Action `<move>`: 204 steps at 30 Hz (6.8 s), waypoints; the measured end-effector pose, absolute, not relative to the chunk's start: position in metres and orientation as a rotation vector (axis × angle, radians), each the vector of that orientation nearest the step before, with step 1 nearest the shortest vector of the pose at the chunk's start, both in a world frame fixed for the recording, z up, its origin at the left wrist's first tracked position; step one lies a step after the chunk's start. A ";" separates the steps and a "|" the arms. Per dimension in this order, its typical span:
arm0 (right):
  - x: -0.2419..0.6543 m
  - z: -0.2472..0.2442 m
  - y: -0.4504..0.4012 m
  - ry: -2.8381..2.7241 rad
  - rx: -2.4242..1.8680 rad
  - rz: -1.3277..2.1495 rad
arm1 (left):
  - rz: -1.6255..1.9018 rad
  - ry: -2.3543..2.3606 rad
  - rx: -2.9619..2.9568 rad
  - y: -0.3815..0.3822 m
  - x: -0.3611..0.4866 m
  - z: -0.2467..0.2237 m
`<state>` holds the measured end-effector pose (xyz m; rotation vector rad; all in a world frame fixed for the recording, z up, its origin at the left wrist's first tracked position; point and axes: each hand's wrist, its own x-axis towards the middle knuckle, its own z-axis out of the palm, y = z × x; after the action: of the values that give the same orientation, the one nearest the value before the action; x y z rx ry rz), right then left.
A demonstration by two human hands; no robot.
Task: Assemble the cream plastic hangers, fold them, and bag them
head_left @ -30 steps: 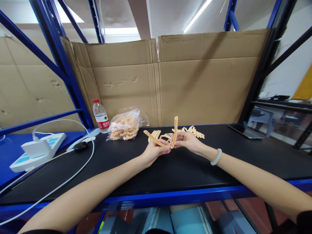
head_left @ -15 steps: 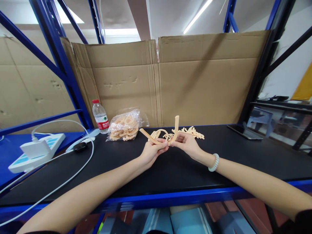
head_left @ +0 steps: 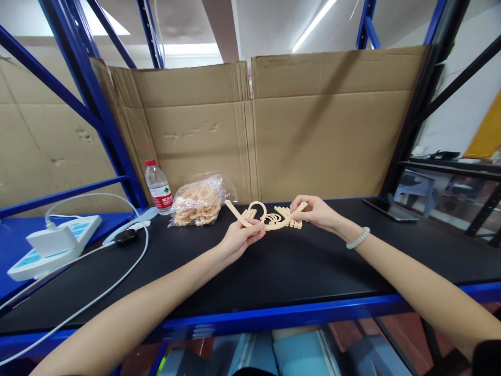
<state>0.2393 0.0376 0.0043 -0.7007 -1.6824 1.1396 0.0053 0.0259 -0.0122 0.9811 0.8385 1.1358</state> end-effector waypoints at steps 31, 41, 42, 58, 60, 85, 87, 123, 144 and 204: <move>0.289 0.004 0.055 -2.724 -1.125 1.120 | 0.184 0.649 2.666 0.061 -0.048 0.012; 0.285 0.008 0.052 -2.754 -1.154 1.040 | 0.230 0.917 2.620 0.060 -0.067 0.036; 0.284 0.008 0.051 -2.756 -1.156 1.035 | 0.237 0.936 2.624 0.062 -0.069 0.037; 0.283 0.007 0.051 -2.734 -1.174 1.031 | 0.098 0.986 2.548 0.068 -0.081 0.042; 0.284 0.006 0.051 -2.724 -1.177 1.051 | 0.177 1.014 2.559 0.067 -0.094 0.057; 0.282 0.002 0.052 -2.703 -1.207 1.087 | 0.891 2.252 2.673 0.111 -0.187 0.034; 0.282 0.002 0.052 -2.704 -1.214 1.072 | 0.890 2.249 2.687 0.111 -0.187 0.034; 0.220 -0.039 0.098 -2.479 -0.993 -0.023 | 0.604 1.037 3.056 0.088 -0.045 -0.020; 0.228 -0.032 0.100 -1.902 -0.898 0.328 | 1.206 0.944 2.385 0.081 -0.033 -0.016; 0.201 -0.024 0.031 -1.467 -0.725 1.530 | 1.103 0.679 1.948 0.038 -0.006 -0.025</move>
<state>0.2012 0.0313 -0.0242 -0.7253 -1.4665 1.5302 -0.0063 0.0379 -0.0249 1.9477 0.6789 1.1028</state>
